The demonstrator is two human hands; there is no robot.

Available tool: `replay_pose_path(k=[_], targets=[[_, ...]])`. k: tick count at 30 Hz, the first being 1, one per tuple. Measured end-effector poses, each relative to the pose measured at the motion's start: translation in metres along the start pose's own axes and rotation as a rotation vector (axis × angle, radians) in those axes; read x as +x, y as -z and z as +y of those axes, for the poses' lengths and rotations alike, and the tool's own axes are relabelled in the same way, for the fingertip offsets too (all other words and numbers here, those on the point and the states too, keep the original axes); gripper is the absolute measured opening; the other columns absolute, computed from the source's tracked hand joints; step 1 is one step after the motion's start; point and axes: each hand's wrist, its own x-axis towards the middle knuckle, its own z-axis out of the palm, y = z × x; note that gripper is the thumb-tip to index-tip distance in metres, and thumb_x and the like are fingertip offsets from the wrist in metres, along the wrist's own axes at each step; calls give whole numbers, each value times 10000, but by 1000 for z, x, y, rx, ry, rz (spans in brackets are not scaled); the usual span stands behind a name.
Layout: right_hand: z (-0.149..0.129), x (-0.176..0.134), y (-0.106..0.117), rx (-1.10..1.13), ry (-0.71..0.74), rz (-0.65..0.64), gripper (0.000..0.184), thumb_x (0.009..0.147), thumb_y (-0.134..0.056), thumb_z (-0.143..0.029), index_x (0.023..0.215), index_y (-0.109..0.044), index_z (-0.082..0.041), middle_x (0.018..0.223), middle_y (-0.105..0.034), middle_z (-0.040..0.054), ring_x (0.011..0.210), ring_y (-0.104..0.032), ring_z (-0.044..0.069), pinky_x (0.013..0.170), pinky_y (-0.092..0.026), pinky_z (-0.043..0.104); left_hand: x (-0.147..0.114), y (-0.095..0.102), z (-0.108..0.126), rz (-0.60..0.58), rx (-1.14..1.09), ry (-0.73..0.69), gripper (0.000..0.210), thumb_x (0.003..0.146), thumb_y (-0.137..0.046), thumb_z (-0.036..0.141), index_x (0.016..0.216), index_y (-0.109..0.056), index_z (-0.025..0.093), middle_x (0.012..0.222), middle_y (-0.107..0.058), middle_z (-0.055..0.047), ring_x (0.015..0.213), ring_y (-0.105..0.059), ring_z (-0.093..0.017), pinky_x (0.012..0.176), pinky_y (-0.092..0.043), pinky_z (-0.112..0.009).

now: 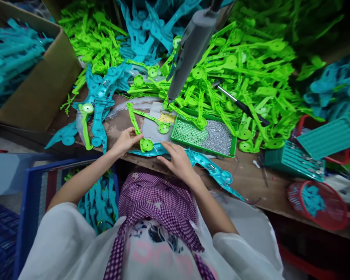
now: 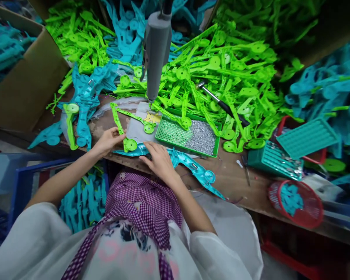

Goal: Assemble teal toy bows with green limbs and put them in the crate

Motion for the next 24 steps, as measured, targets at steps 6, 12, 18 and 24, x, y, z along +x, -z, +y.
replay_pose_path(k=[6, 12, 18, 24], targets=[[-1, 3, -12, -139, 10, -69, 557, 959, -462, -453, 1468, -416, -233, 1424, -537, 129, 1272, -518, 288, 1020, -426, 475, 10, -3, -3, -53, -31, 71, 408, 643, -843, 257, 875, -523, 155, 776, -654, 4, 703, -654, -128, 657, -550, -262], [-5, 10, -19, -262, 106, -143, 516, 996, -344, -475, 1479, -390, -301, 1550, -408, 80, 1324, -459, 295, 1027, -350, 522, 18, -1, 6, -58, 60, 140, 358, 675, -809, 145, 885, -519, 143, 778, -636, 4, 649, -639, -119, 611, -543, -255], [-5, 14, -26, -248, 133, -177, 497, 1002, -350, -441, 1472, -390, -285, 1563, -375, 41, 1386, -407, 282, 1061, -324, 546, 10, 7, -10, 106, 362, -48, 579, 679, -833, 264, 1151, -529, 126, 894, -602, -30, 728, -632, -162, 735, -559, -358], [-6, 15, -22, -250, 147, -217, 471, 985, -423, -381, 1444, -430, -274, 1563, -376, 33, 1423, -380, 270, 1111, -313, 556, -23, -7, -23, 117, 902, -602, 275, 866, -665, 335, 1121, -675, 231, 1276, -549, -107, 1235, -487, -295, 1055, -380, -464]])
